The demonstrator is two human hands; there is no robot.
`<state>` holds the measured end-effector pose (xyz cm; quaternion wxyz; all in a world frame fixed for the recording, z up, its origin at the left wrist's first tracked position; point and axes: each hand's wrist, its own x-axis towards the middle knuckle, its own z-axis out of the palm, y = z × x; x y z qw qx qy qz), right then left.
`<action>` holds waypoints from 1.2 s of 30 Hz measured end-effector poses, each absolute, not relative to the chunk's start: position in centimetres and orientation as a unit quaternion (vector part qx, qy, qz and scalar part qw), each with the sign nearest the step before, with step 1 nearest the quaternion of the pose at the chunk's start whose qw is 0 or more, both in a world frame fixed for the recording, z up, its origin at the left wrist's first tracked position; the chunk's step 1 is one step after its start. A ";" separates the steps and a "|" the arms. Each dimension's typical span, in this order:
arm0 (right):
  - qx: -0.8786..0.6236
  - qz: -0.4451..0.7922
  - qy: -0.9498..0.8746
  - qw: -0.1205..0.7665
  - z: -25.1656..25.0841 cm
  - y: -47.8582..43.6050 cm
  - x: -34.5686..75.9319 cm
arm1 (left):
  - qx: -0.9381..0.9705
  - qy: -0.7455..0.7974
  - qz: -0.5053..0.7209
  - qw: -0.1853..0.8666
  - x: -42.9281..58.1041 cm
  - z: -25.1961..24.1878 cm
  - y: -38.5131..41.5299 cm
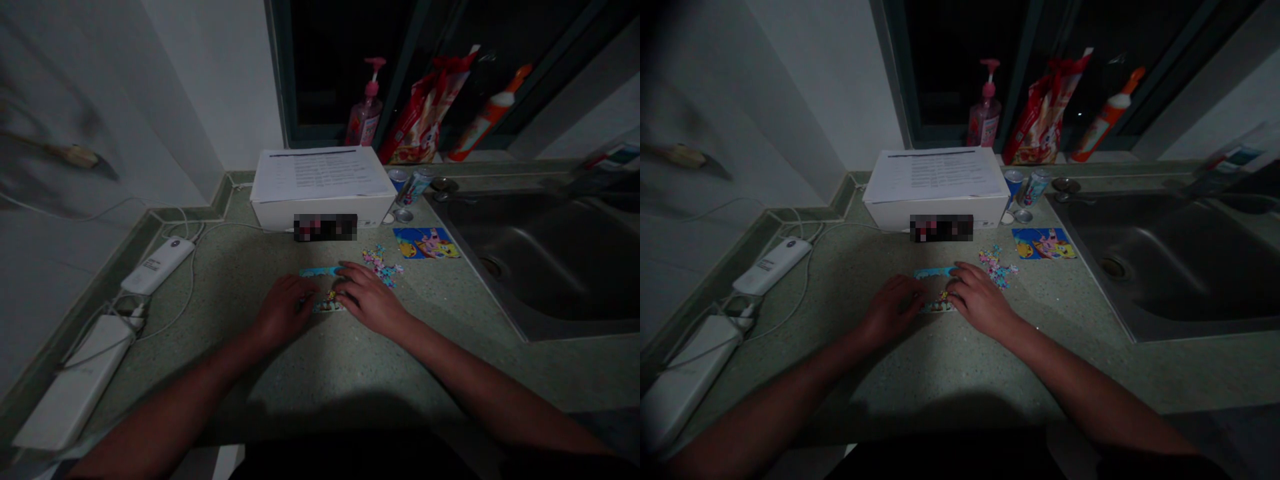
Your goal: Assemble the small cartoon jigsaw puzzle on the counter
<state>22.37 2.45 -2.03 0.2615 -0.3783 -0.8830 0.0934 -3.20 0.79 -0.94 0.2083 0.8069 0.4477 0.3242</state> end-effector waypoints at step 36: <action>-0.378 0.085 -0.885 0.257 -1.5 2.1 22.4 | 0.899 0.353 0.213 0.148 -3.0 -1.5 0.6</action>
